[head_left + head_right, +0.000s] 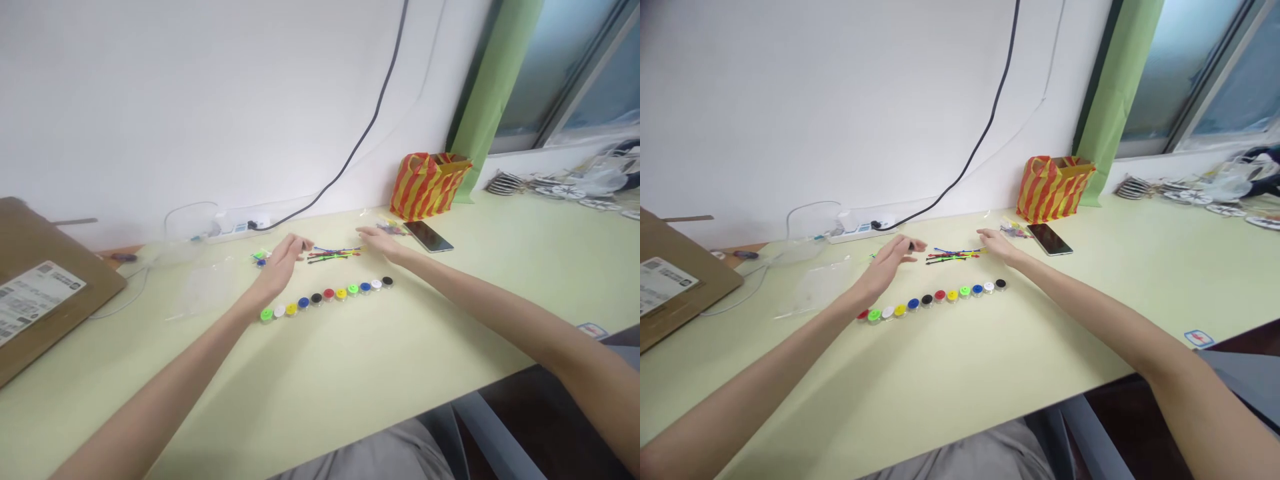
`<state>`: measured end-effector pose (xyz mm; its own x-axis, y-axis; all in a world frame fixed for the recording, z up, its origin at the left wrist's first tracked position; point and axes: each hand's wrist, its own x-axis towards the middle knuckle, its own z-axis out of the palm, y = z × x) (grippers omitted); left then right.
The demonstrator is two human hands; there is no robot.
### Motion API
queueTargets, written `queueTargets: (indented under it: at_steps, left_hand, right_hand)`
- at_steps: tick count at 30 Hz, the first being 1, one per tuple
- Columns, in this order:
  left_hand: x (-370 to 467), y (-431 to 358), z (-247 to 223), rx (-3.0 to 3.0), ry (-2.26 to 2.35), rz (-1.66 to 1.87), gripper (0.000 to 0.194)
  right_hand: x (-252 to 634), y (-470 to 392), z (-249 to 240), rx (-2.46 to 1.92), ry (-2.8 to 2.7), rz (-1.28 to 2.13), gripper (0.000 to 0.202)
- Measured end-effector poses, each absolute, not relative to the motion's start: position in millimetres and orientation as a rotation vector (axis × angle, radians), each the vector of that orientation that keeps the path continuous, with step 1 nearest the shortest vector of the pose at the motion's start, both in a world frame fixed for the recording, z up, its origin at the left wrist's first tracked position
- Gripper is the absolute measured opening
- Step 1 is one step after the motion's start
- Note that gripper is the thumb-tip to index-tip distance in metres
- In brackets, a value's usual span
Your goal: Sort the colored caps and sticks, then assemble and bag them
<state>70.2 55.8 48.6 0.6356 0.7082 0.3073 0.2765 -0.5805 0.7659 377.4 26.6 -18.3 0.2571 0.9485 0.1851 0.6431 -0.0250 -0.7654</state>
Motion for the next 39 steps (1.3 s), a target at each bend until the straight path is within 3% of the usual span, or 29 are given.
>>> queueTargets:
  at_steps: [7,19,24,26,29,32,36,39]
  left_hand:
    - [146,134,7,2.198,1.020,0.678,0.025]
    - [181,123,-27,2.039,1.164,0.750,0.036]
    - [185,117,-24,1.916,1.187,0.797,0.036]
    - [180,115,-19,1.884,1.175,0.823,0.033]
    - [170,109,-6,1.853,1.134,0.888,0.029]
    - [153,99,13,1.837,1.062,0.970,0.029]
    - [117,75,37,1.817,0.942,1.041,0.034]
    - [83,54,46,1.760,0.803,1.108,0.036]
  right_hand:
    - [361,35,-27,-1.611,-1.243,0.577,0.048]
    - [347,32,-27,-1.469,-1.053,0.860,0.066]
    - [340,17,-6,-1.479,-1.216,0.968,0.071]
    - [340,15,2,-1.506,-1.413,0.981,0.083]
    - [339,21,9,-1.589,-1.913,0.786,0.097]
    - [337,34,9,-1.686,-2.242,0.443,0.074]
    - [340,48,3,-1.750,-2.304,0.283,0.034]
    - [343,55,-1,-1.797,-2.303,0.188,0.023]
